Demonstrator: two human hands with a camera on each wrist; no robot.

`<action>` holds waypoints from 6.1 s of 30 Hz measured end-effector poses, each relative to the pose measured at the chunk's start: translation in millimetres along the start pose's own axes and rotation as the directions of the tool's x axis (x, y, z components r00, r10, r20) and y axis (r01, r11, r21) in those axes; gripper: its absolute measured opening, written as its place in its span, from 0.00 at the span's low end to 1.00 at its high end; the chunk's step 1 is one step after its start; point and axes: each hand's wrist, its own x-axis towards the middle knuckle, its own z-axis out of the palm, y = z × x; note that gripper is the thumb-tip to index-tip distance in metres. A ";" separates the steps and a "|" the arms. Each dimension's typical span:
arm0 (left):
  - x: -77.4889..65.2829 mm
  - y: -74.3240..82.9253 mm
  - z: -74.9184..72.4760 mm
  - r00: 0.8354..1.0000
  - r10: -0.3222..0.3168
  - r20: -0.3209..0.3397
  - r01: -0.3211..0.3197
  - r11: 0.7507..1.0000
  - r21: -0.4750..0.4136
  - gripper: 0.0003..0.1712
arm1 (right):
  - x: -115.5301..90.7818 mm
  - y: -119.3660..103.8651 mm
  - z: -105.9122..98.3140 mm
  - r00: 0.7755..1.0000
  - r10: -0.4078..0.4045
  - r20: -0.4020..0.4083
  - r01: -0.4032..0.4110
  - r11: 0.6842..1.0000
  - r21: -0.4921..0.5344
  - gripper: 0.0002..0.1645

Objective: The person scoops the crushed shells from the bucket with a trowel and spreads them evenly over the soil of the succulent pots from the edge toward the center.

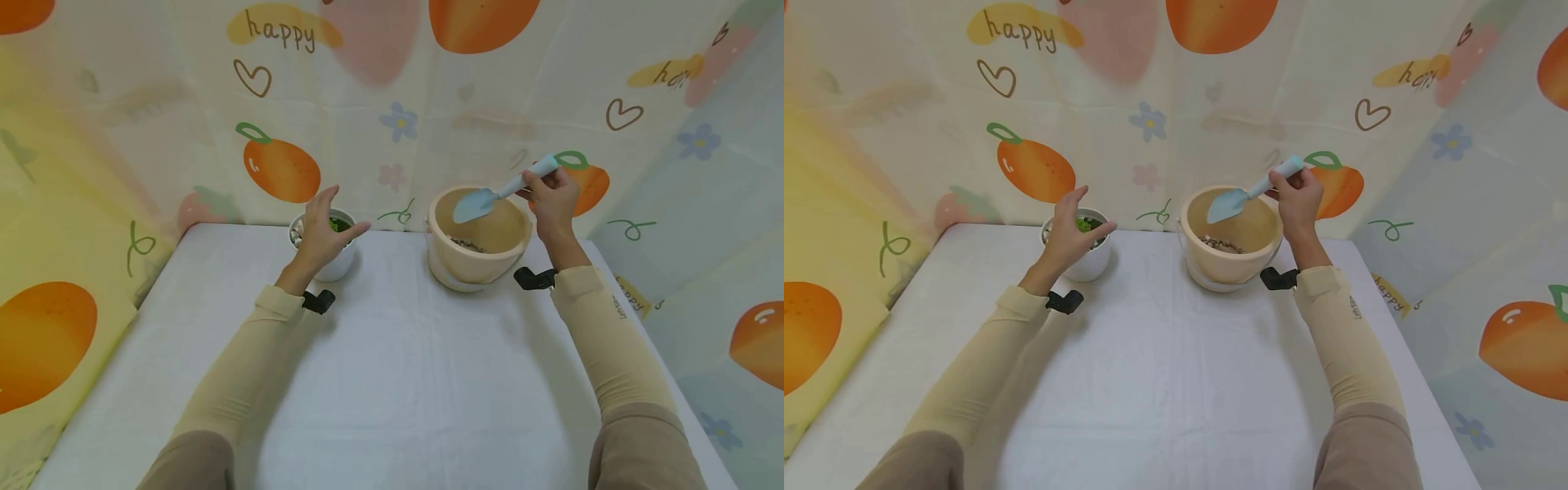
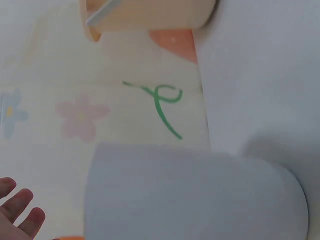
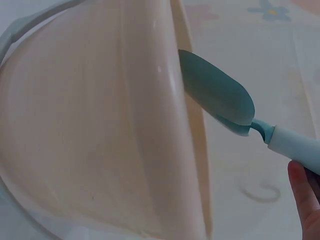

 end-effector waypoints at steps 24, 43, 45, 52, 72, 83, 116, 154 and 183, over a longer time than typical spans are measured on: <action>11.1 40.7 80.7 0.989 0.012 0.144 0.002 0.996 -0.092 0.47 | 8.3 16.3 -2.8 0.995 -0.011 0.095 0.042 0.941 -0.335 0.08; 21.4 56.1 125.5 0.957 -0.035 0.289 0.052 0.997 -0.052 0.48 | 10.7 29.9 13.1 0.866 0.221 0.449 0.286 0.518 -0.806 0.20; 20.8 54.6 127.0 0.954 -0.039 0.298 0.056 0.997 -0.050 0.49 | 11.3 33.0 14.9 0.848 0.248 0.469 0.304 0.498 -0.812 0.19; 20.2 51.9 131.1 0.948 -0.055 0.314 0.073 0.996 -0.047 0.51 | 11.5 38.9 17.6 0.812 0.300 0.500 0.329 0.473 -0.817 0.18; 22.4 53.6 133.4 0.946 -0.040 0.321 0.059 0.997 -0.049 0.50 | 12.2 46.8 16.8 0.764 0.314 0.564 0.394 0.466 -0.793 0.14; 25.1 53.3 129.5 0.925 -0.066 0.375 0.061 0.998 0.025 0.48 | 16.2 41.1 12.3 0.752 0.364 0.549 0.416 0.385 -0.824 0.17; -3.8 59.9 139.3 0.980 -0.068 0.185 0.048 0.993 0.110 0.61 | -9.1 56.9 26.3 0.912 0.378 0.158 -0.015 0.416 -0.909 0.27; 18.5 53.8 134.2 0.969 0.019 0.245 -0.016 1.000 -0.015 0.58 | 5.1 55.7 19.6 0.841 0.507 0.189 -0.259 0.684 -0.682 0.13; 14.2 50.3 139.0 0.977 -0.004 0.211 0.009 1.000 -0.024 0.58 | 13.7 29.1 6.1 0.788 0.601 0.135 -0.546 0.783 -0.298 0.15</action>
